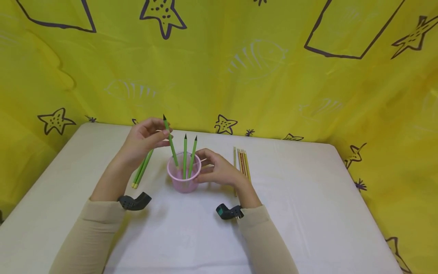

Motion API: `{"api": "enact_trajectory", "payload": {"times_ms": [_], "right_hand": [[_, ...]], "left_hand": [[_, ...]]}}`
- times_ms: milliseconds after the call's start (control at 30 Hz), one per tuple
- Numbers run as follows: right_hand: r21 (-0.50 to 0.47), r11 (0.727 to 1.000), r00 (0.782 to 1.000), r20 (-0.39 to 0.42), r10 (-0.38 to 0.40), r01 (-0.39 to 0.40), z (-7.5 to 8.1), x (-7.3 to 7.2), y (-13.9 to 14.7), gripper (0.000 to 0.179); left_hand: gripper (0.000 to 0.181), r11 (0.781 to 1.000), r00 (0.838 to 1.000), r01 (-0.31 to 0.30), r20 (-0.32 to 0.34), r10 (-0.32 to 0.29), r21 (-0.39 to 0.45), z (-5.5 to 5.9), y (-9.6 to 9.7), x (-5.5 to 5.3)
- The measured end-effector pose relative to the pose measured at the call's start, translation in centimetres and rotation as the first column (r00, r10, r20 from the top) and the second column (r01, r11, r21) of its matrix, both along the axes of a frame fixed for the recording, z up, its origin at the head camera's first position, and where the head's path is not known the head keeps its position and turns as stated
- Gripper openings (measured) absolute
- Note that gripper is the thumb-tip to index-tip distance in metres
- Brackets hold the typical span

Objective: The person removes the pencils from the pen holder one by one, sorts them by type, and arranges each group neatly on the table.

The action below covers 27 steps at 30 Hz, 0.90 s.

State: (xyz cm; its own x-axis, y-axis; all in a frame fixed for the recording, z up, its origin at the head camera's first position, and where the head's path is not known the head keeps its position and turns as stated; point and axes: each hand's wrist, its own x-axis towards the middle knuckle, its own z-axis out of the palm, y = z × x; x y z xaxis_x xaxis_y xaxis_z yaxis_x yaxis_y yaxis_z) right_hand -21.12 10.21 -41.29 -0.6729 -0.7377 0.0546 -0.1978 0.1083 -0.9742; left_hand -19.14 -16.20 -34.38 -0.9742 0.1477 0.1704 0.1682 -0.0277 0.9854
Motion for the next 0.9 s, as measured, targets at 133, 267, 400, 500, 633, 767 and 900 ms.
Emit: {"api": "enact_trajectory", "payload": {"times_ms": [133,267,400,500,633,767,900], "right_hand": [[-0.007,1.0,1.0,-0.001,0.002,-0.002,0.0,0.0,0.0,0.068],[-0.006,1.0,1.0,-0.01,0.007,-0.007,-0.1,-0.1,0.0,0.067],[-0.009,1.0,1.0,-0.014,0.014,-0.015,-0.2,-0.2,0.1,0.068],[-0.013,1.0,1.0,-0.016,0.018,-0.018,-0.2,-0.2,0.1,0.067],[-0.019,1.0,1.0,-0.018,0.02,-0.02,-0.1,-0.2,0.1,0.066],[-0.02,1.0,1.0,-0.013,0.017,-0.017,-0.1,-0.1,0.1,0.065],[-0.022,1.0,1.0,-0.01,0.015,-0.015,0.0,-0.1,0.0,0.065]], "left_hand": [[0.025,1.0,1.0,-0.001,-0.01,0.001,0.006,0.3,-0.1,0.2],[0.026,1.0,1.0,0.006,-0.019,-0.006,0.011,0.4,0.0,0.2],[0.024,1.0,1.0,0.004,-0.018,-0.004,0.014,0.5,-0.1,0.4],[0.021,1.0,1.0,-0.002,-0.016,0.002,0.027,0.7,-0.3,0.5],[0.019,0.998,0.999,0.003,-0.036,-0.001,0.055,1.1,-0.6,0.6],[0.018,0.997,0.998,0.001,-0.06,0.004,0.082,1.6,-1.1,0.9],[0.017,0.993,0.997,-0.011,-0.075,0.02,0.118,2.1,-1.7,1.2]]}}
